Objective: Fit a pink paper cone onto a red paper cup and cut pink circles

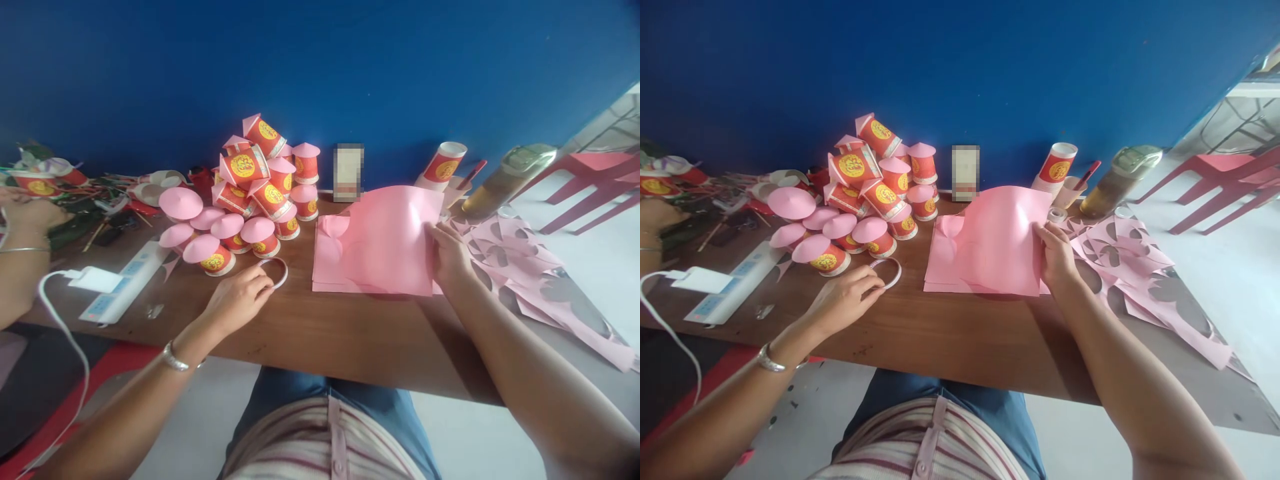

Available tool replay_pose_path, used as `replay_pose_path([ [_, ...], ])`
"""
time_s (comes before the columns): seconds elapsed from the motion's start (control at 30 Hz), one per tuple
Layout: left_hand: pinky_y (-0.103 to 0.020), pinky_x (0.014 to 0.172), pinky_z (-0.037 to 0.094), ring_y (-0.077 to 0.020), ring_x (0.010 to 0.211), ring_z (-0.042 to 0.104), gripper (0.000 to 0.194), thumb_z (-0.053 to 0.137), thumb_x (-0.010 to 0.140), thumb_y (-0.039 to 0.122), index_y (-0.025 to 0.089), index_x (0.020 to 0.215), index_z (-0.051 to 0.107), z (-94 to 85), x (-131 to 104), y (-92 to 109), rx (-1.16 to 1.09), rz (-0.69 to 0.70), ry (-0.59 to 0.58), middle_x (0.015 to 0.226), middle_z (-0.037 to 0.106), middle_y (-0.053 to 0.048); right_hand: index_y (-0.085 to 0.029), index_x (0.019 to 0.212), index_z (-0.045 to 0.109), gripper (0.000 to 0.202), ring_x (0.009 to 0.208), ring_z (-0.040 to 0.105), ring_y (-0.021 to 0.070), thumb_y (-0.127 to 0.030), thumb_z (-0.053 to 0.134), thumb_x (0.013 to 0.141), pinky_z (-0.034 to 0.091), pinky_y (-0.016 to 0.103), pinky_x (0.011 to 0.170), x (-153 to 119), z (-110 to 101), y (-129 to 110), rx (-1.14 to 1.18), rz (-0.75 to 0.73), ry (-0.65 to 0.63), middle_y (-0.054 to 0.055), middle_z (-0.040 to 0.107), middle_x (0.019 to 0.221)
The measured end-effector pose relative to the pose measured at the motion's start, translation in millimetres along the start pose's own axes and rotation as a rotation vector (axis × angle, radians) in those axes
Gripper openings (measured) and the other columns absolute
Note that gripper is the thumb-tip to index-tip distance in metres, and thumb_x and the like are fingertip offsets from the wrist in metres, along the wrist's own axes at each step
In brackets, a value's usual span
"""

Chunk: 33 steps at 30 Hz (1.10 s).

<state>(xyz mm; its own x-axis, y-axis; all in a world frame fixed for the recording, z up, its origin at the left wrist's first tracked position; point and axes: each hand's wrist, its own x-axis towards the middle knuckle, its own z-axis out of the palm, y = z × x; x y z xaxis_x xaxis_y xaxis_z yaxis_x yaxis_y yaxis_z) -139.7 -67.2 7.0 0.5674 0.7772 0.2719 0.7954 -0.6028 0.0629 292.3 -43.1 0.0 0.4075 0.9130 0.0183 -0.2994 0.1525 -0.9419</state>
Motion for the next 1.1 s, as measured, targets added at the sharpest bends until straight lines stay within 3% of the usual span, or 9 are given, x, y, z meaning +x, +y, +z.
replay_pose_path([
  [0.2, -0.030, 0.064, 0.048, -0.0198, 0.081, 0.071, 0.016, 0.061, 0.098, 0.026, 0.022, 0.094, 0.076, 5.3, 2, -8, 0.101, -0.041, -0.013, 0.099, 0.075, -0.005, -0.030, 0.090, 0.074, 0.029, 0.093, 0.076, 0.0281, -0.045, 0.089, 0.070, 0.065, 0.040, 0.078, -9, 9, -11, -0.039, -0.013, -0.100, 0.002, 0.078, 0.089],
  [0.37, -0.031, 0.064, 0.049, -0.0197, 0.081, 0.071, 0.013, 0.065, 0.097, 0.029, 0.022, 0.097, 0.075, 6.9, 2, -9, 0.087, -0.029, 0.009, 0.104, 0.076, -0.003, -0.032, 0.091, 0.074, 0.023, 0.094, 0.076, 0.0268, -0.043, 0.084, 0.074, 0.064, 0.039, 0.079, -17, 13, -20, -0.067, -0.006, -0.158, 0.001, 0.078, 0.089],
  [0.6, -0.025, 0.071, 0.052, -0.0118, 0.072, 0.064, 0.015, 0.063, 0.099, 0.032, 0.020, 0.096, 0.072, -11.5, 15, 11, -0.319, -0.043, 0.141, 0.090, 0.071, -0.002, -0.030, 0.074, 0.072, 0.025, 0.092, 0.075, 0.0314, -0.042, 0.090, 0.062, 0.062, 0.041, 0.073, -39, 40, -61, -0.044, -0.027, -0.153, 0.003, 0.076, 0.081],
  [0.73, -0.025, 0.068, 0.054, -0.0116, 0.070, 0.063, 0.013, 0.065, 0.097, 0.030, 0.020, 0.093, 0.072, -18.8, 25, 21, -0.427, -0.078, 0.214, 0.091, 0.073, -0.003, -0.026, 0.079, 0.076, 0.027, 0.083, 0.074, 0.0282, -0.043, 0.091, 0.064, 0.060, 0.040, 0.073, -54, 53, -86, -0.018, -0.127, -0.140, 0.002, 0.075, 0.080],
  [0.8, -0.025, 0.069, 0.056, -0.0135, 0.076, 0.067, 0.016, 0.067, 0.096, 0.035, 0.020, 0.099, 0.072, -17.7, 27, 28, -0.559, -0.126, 0.183, 0.094, 0.074, -0.004, -0.025, 0.086, 0.079, 0.028, 0.082, 0.073, 0.0269, -0.042, 0.090, 0.066, 0.059, 0.040, 0.075, -59, 56, -91, 0.014, -0.167, -0.158, 0.003, 0.076, 0.085],
  [0.9, -0.027, 0.075, 0.060, -0.0171, 0.087, 0.072, 0.027, 0.068, 0.094, 0.042, 0.021, 0.110, 0.072, -11.8, 28, 45, -0.785, -0.172, 0.020, 0.100, 0.077, -0.006, -0.024, 0.096, 0.079, 0.033, 0.084, 0.072, 0.0259, -0.043, 0.087, 0.070, 0.057, 0.040, 0.075, -63, 58, -93, 0.043, -0.181, -0.199, 0.004, 0.077, 0.092],
  [0.97, -0.029, 0.077, 0.061, -0.0166, 0.085, 0.072, 0.026, 0.066, 0.094, 0.042, 0.022, 0.109, 0.072, -7.5, 29, 53, -0.799, -0.160, -0.032, 0.099, 0.077, -0.006, -0.024, 0.095, 0.078, 0.032, 0.085, 0.072, 0.0267, -0.043, 0.087, 0.070, 0.057, 0.041, 0.075, -64, 58, -93, 0.036, -0.186, -0.205, 0.005, 0.076, 0.090],
  [1.03, -0.029, 0.076, 0.059, -0.0158, 0.081, 0.071, 0.025, 0.063, 0.094, 0.040, 0.021, 0.109, 0.072, -3.6, 29, 51, -0.709, -0.184, 0.050, 0.095, 0.076, -0.005, -0.025, 0.090, 0.077, 0.029, 0.086, 0.072, 0.0282, -0.043, 0.087, 0.069, 0.057, 0.042, 0.074, -65, 57, -92, 0.009, -0.182, -0.189, 0.005, 0.075, 0.085],
  [1.1, -0.030, 0.074, 0.058, -0.0149, 0.074, 0.070, 0.032, 0.063, 0.092, 0.042, 0.020, 0.115, 0.067, 0.5, 27, 38, -0.637, -0.307, 0.149, 0.093, 0.074, -0.004, -0.026, 0.084, 0.075, 0.027, 0.084, 0.072, 0.0287, -0.044, 0.087, 0.067, 0.056, 0.041, 0.070, -65, 54, -90, -0.027, -0.154, -0.159, 0.004, 0.073, 0.079],
])
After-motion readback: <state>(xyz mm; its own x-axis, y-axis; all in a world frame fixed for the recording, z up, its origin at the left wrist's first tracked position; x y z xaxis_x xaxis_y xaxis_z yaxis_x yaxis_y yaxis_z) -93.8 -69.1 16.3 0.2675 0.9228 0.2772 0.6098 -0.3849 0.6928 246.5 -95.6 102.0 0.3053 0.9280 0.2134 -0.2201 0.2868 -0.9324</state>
